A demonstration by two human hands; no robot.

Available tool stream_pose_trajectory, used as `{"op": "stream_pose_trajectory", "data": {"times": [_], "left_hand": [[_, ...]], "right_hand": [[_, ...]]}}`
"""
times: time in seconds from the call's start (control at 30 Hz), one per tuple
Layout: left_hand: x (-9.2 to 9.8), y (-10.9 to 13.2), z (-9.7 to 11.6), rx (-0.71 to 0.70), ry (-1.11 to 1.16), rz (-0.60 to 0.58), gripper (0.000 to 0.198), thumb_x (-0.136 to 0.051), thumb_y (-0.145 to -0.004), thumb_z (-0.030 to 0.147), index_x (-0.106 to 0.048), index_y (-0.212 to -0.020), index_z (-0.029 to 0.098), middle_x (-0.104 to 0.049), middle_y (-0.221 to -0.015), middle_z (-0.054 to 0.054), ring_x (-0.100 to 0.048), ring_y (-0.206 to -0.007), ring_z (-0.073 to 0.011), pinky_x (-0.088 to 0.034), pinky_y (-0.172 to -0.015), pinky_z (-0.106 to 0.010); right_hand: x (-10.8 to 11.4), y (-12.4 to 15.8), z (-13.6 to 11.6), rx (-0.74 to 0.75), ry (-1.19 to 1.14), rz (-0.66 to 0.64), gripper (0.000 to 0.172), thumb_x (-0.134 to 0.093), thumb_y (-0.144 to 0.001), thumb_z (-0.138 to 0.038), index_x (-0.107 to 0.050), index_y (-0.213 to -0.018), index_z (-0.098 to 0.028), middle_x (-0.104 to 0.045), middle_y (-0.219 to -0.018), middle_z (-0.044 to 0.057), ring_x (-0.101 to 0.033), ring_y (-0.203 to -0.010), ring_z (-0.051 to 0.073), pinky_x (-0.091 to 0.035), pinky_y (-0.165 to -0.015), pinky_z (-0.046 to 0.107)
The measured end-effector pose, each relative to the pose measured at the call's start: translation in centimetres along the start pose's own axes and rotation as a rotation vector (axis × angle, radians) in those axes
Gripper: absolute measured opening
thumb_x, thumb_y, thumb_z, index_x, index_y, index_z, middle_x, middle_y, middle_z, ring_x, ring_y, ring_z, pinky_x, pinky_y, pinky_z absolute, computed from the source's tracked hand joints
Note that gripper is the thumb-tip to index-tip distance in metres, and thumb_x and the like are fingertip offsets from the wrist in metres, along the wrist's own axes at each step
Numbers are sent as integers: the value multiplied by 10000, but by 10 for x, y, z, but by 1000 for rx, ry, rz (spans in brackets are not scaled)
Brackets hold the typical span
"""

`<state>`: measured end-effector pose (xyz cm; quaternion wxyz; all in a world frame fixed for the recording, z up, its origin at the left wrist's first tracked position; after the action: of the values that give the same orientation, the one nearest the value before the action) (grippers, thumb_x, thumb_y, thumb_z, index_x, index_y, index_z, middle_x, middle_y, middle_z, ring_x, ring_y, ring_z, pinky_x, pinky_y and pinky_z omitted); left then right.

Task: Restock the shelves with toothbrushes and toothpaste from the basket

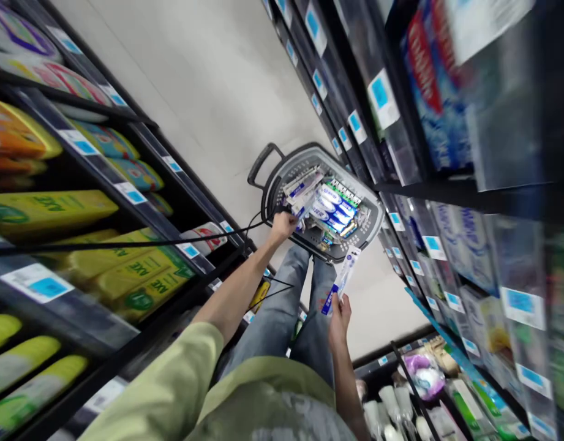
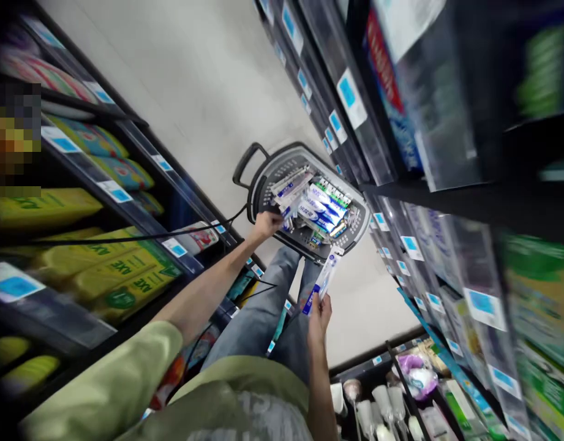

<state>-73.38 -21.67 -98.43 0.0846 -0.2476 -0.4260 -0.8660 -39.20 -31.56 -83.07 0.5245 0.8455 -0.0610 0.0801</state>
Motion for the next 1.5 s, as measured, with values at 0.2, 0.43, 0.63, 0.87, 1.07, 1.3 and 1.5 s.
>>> {"op": "stream_pose_trajectory", "data": {"times": [0.2, 0.43, 0.63, 0.87, 1.07, 1.3, 1.5], "left_hand": [[85, 163, 99, -18, 334, 124, 114, -704, -630, 144, -716, -741, 169, -698, -630, -10, -662, -652, -189, -548, -674, -291], [139, 332, 247, -334, 683, 107, 264, -734, -723, 406, -698, -854, 179, -699, -838, -31, -704, -702, -188, -606, -632, -311], [178, 407, 349, -674, 766, -37, 248, -777, -785, 418, -785, -806, 171, -639, -964, -64, -716, -826, -199, -605, -733, -302], [226, 478, 451, -937, 735, -64, 225, -774, -822, 409, -777, -824, 184, -624, -1003, -69, -706, -835, -181, -605, -741, -274], [224, 501, 503, -1087, 676, -109, 218, -775, -809, 404, -772, -800, 186, -647, -970, -73, -717, -836, -190, -621, -729, -275], [208, 511, 526, -1131, 583, -181, 245, -753, -821, 439, -765, -786, 196, -676, -979, -89, -741, -846, -210, -634, -699, -280], [200, 506, 532, -1131, 551, -226, 289, -750, -823, 484, -758, -791, 197, -677, -989, -91, -739, -840, -213, -641, -700, -291]], "right_hand": [[-13, 72, -105, 206, -42, -229, 535, -804, -786, -562, -600, -1149, -226, -771, -965, 52, -702, -627, 176, -569, -561, 294], [-1, 207, -281, 543, -255, -358, 513, -798, -782, -539, -644, -1135, -201, -781, -899, 48, -708, -645, 196, -559, -547, 292], [38, 309, -372, 939, -320, -326, 505, -746, -864, -510, -636, -1250, -203, -789, -992, 81, -717, -697, 215, -576, -617, 325], [82, 376, -412, 1144, -515, -237, 522, -742, -848, -547, -653, -1235, -209, -783, -955, 83, -706, -661, 222, -573, -592, 341], [112, 401, -424, 1219, -601, -166, 521, -742, -857, -555, -633, -1231, -209, -785, -915, 75, -684, -601, 198, -552, -555, 322], [135, 407, -422, 1241, -676, 14, 457, -788, -826, -496, -632, -1131, -192, -764, -765, 36, -628, -496, 163, -554, -521, 309], [147, 405, -415, 1232, -764, 96, 456, -803, -809, -521, -626, -1078, -198, -747, -728, 26, -611, -455, 159, -532, -489, 300]]}}
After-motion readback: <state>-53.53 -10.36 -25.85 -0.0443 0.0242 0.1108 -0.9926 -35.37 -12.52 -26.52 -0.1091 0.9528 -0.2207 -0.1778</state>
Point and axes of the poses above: each hand's wrist, its own y-axis away from the middle knuckle, its own x-axis out of the back of the hand, z = x × y, the point moved 8 cm from there along -y, towards the middle knuckle
